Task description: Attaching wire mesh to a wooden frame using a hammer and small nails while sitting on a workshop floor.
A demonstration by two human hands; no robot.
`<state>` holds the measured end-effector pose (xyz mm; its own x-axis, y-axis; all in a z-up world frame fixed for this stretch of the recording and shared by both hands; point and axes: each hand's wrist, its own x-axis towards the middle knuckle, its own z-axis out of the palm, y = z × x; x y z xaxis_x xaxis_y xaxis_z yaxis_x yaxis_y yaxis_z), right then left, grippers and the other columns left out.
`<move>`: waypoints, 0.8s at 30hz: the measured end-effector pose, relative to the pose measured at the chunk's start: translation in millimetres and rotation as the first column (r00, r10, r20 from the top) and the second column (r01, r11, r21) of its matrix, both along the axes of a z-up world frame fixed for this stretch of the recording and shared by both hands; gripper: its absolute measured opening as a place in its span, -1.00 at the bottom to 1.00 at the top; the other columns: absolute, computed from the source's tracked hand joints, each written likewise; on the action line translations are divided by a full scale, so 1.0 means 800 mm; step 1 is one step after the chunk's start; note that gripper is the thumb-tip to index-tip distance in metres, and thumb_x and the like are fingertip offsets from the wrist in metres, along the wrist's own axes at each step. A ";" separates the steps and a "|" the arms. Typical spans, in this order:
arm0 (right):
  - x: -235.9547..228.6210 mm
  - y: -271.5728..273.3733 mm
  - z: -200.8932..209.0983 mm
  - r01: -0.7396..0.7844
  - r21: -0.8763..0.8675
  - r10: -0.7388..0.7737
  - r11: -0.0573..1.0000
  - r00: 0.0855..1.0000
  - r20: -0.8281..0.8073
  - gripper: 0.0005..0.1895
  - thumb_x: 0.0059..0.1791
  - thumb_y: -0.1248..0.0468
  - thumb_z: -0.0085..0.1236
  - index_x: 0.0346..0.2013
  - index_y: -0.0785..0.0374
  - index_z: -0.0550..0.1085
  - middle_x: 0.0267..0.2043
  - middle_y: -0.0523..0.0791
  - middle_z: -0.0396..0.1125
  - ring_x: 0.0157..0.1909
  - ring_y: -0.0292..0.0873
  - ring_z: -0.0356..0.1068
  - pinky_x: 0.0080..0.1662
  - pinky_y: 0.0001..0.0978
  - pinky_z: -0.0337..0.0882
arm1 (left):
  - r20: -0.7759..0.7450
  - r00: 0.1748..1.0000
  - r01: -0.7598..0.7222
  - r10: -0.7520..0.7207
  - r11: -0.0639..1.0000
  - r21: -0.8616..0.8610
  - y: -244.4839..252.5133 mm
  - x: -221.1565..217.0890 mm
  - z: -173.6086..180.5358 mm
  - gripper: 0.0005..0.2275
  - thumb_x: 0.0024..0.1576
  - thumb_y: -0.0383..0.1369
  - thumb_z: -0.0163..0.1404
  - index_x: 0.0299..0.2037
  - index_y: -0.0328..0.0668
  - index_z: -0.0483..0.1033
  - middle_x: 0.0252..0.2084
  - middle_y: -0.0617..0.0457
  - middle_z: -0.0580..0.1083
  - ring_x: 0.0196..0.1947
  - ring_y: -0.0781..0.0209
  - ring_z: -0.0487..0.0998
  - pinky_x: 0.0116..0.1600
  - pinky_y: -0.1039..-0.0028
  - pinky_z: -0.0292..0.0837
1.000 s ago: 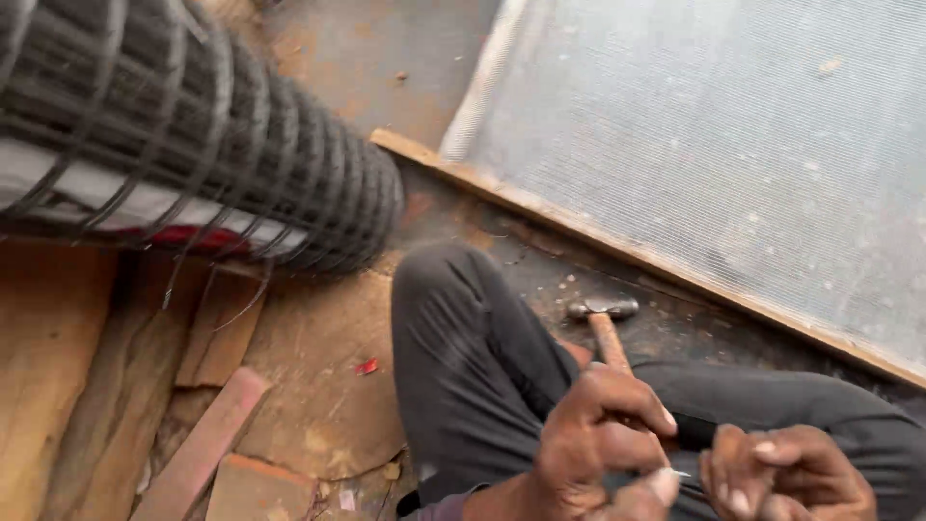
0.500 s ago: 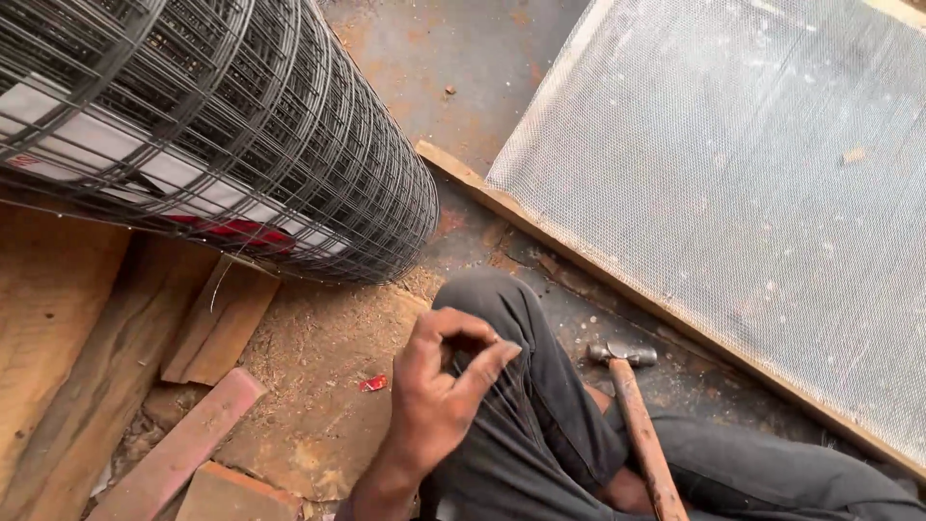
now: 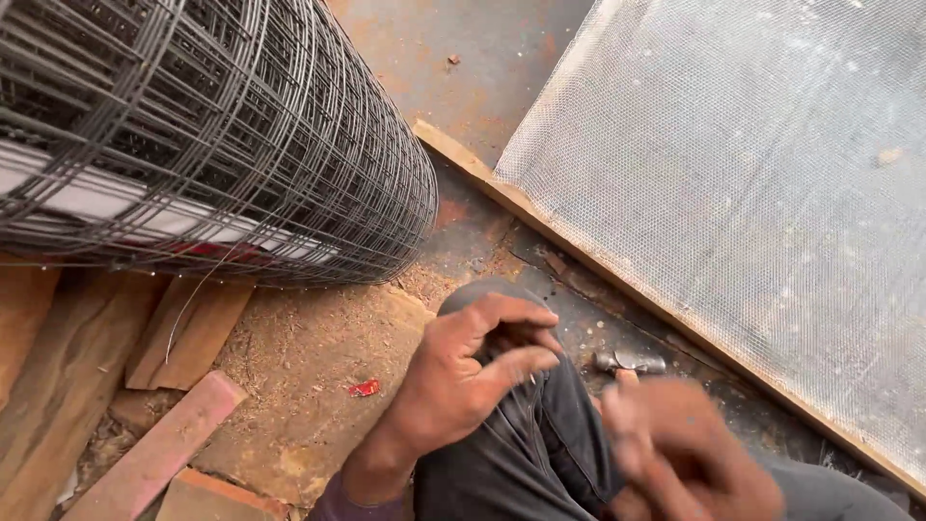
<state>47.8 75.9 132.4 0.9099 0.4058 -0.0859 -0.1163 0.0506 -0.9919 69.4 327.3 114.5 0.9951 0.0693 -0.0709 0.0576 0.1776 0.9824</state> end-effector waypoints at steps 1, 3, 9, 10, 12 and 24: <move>0.031 0.008 -0.010 0.004 -0.015 -0.004 1.000 1.000 0.003 -0.66 -0.10 0.52 0.22 -0.01 0.47 0.50 -0.05 0.09 0.43 -0.02 -0.11 0.46 -0.02 -0.27 0.50 | -0.004 1.000 -0.002 0.002 1.000 0.002 -0.003 0.002 -0.002 -0.76 0.17 -0.53 0.15 0.04 -0.32 0.51 -0.17 0.01 0.62 -0.16 0.36 0.63 -0.04 0.54 0.59; 0.084 0.041 -0.018 0.015 -0.040 -0.014 0.999 1.000 0.014 -0.65 -0.11 0.52 0.23 -0.02 0.47 0.51 -0.03 0.08 0.43 0.00 -0.12 0.47 -0.01 -0.28 0.50 | -0.118 0.985 0.110 -0.128 0.983 -0.149 -0.007 0.010 -0.006 -0.72 0.20 -0.51 0.12 0.06 -0.31 0.35 -0.20 0.00 0.59 -0.18 0.36 0.63 -0.11 0.55 0.60; 0.122 0.042 -0.058 -0.025 -0.052 0.024 0.998 1.000 -0.020 -0.76 -0.13 0.58 0.28 -0.16 0.49 0.59 -0.04 0.13 0.49 -0.06 -0.11 0.49 -0.10 -0.39 0.48 | -0.155 0.965 0.124 -0.214 0.886 -0.447 0.000 0.043 -0.032 -0.72 0.24 -0.55 0.09 -0.02 -0.34 0.18 -0.23 -0.07 0.49 -0.25 0.31 0.57 -0.20 0.53 0.52; 0.130 0.044 -0.061 -0.024 -0.051 0.023 0.998 0.999 -0.027 -0.76 -0.13 0.58 0.28 -0.16 0.49 0.59 -0.04 0.13 0.49 -0.06 -0.11 0.49 -0.10 -0.39 0.48 | -0.162 0.963 0.122 -0.214 0.886 -0.447 0.000 0.050 -0.036 -0.72 0.24 -0.55 0.09 -0.02 -0.34 0.18 -0.23 -0.07 0.49 -0.25 0.31 0.57 -0.20 0.53 0.52; 0.146 0.049 -0.068 -0.036 -0.065 0.037 0.997 0.999 0.015 -0.78 -0.13 0.56 0.26 -0.19 0.45 0.59 -0.06 0.10 0.48 0.01 -0.10 0.50 0.02 -0.36 0.54 | -0.169 0.968 0.083 -0.185 0.872 -0.482 0.001 0.065 -0.045 -0.72 0.23 -0.55 0.08 -0.01 -0.37 0.18 -0.26 -0.11 0.50 -0.31 0.30 0.57 -0.25 0.53 0.53; 0.270 0.084 -0.147 0.064 -0.477 -0.065 0.876 0.998 0.014 -0.87 0.05 0.31 0.20 -0.13 0.26 0.56 -0.17 -0.12 0.52 -0.14 -0.30 0.52 -0.12 -0.51 0.54 | -0.079 0.922 -0.135 0.380 0.505 0.852 0.064 0.220 -0.169 -0.50 -0.04 -0.07 0.34 -0.09 -0.33 0.52 -0.25 -0.11 0.42 -0.18 0.01 0.42 -0.07 0.20 0.37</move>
<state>263.5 143.3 15.0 0.9322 0.2554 -0.2566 -0.1315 -0.4214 -0.8973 245.5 378.3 -21.0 0.8820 0.4679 -0.0559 0.3862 -0.6497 0.6548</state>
